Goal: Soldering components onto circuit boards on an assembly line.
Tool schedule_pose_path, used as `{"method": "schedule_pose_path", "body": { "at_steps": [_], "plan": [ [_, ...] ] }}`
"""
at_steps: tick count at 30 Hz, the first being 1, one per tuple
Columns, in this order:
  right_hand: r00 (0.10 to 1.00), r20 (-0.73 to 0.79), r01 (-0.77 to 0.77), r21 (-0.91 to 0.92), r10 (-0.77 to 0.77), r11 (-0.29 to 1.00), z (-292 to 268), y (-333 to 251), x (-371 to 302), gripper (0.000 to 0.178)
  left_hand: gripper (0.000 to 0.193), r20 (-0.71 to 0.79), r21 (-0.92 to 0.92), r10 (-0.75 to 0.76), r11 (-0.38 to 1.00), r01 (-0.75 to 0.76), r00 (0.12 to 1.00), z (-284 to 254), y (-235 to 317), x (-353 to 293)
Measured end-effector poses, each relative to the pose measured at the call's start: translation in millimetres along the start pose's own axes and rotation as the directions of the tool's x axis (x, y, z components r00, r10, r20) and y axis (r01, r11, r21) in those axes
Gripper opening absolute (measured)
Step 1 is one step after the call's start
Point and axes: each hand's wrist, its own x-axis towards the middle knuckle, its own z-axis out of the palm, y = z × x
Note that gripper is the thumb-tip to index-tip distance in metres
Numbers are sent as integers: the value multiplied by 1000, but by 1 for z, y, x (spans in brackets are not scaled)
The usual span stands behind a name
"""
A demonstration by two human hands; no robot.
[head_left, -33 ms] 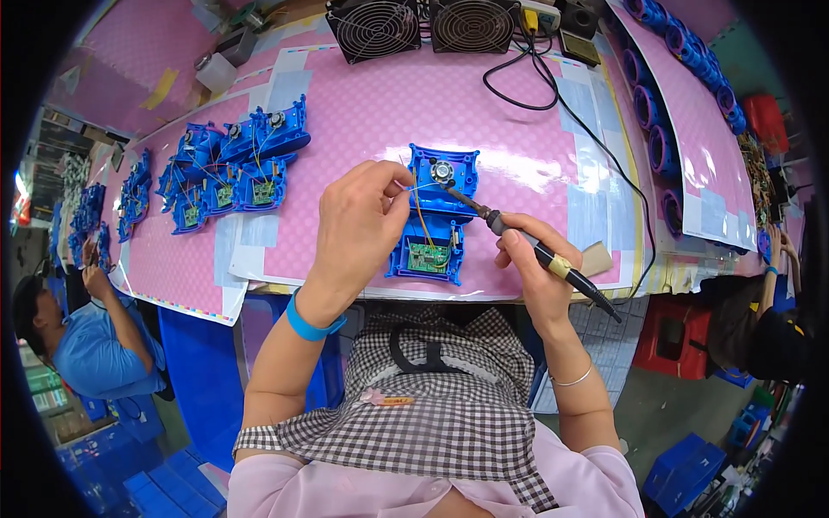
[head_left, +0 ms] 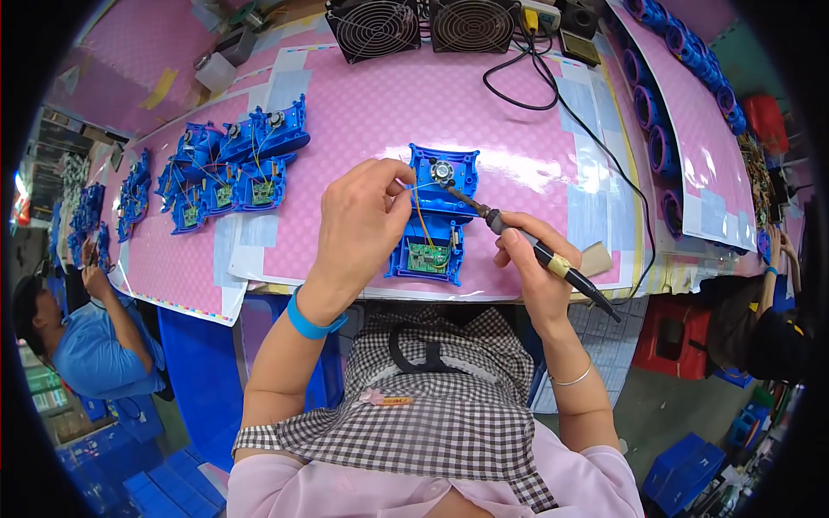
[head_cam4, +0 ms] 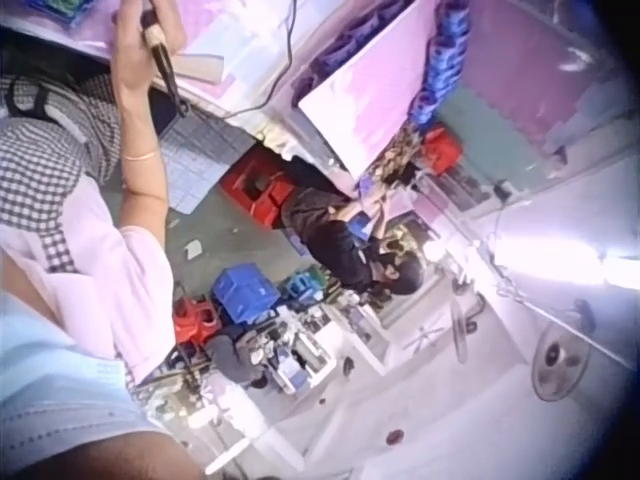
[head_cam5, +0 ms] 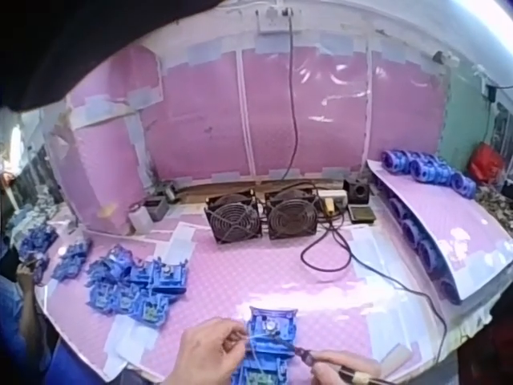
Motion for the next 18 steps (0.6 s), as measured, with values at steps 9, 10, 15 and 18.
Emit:
{"method": "schedule_pose_path", "body": {
  "at_steps": [9,10,15,18],
  "plan": [
    [999,18,50,-41,-49,998,-1,7,3,21,13,41,48,46,998,-47,998,7,-5,7],
    [999,20,48,-41,-48,998,-2,7,3,21,13,40,47,43,998,-45,998,7,-5,7],
    [963,83,271,-233,-258,934,-7,6,3,18,12,35,157,109,981,-113,993,11,-3,6],
    [967,10,249,-237,-254,939,-18,1,3,16,15,43,307,206,929,-209,978,9,6,1]
  ]
}}
